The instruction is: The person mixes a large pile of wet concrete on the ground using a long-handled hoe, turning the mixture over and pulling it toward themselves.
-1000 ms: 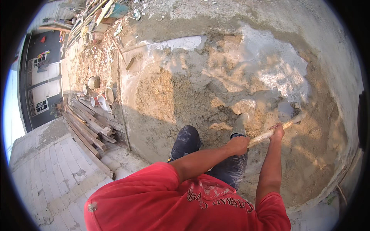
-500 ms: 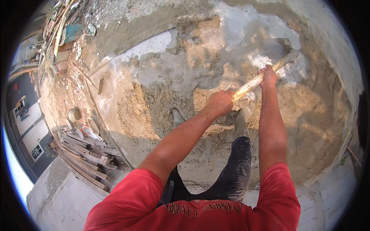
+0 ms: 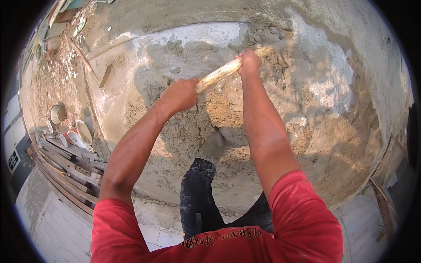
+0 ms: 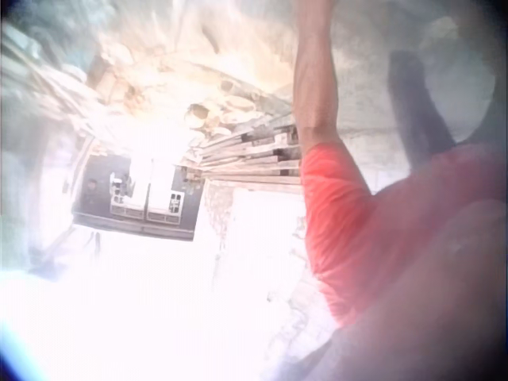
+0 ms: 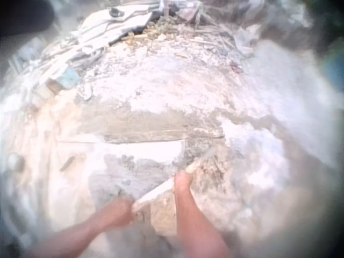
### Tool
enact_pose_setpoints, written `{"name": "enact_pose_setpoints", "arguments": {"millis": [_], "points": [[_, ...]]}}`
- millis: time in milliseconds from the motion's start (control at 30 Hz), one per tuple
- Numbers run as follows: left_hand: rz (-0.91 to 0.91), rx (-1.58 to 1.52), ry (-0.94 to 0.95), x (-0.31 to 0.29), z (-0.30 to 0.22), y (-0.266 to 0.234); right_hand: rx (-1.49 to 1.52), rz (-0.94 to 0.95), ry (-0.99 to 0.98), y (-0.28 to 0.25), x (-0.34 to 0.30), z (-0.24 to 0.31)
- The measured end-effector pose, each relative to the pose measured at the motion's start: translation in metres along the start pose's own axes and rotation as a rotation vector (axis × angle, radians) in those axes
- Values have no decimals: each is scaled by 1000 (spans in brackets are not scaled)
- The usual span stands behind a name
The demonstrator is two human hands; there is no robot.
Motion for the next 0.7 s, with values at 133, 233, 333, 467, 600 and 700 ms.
{"name": "enact_pose_setpoints", "arguments": {"millis": [133,233,333,467,600,700], "points": [[-54,29,-224,-117,63,0,-197,193,144,8,-89,-109],[-77,-47,-396,-231,92,40,-300,346,204,-26,-164,-177],[-29,-123,-577,-338,79,88,-366,343,223,-105,-218,-207],[-38,-162,-598,-415,31,117,-387,258,274,-187,-262,-178],[-11,-312,-488,-334,-41,156,-320,191,86,-208,-194,-62],[3,-442,-350,-189,-95,182,-379,96,-220,-160,-95,53]]}}
Point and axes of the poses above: each hand's wrist, its own x-axis towards the middle knuckle, its own y-axis out of the palm, z = x × y, the point moved 9 cm from there along x, towards the middle knuckle, and after that the axes turned 13 degrees about -z, right-handed, at the moved point
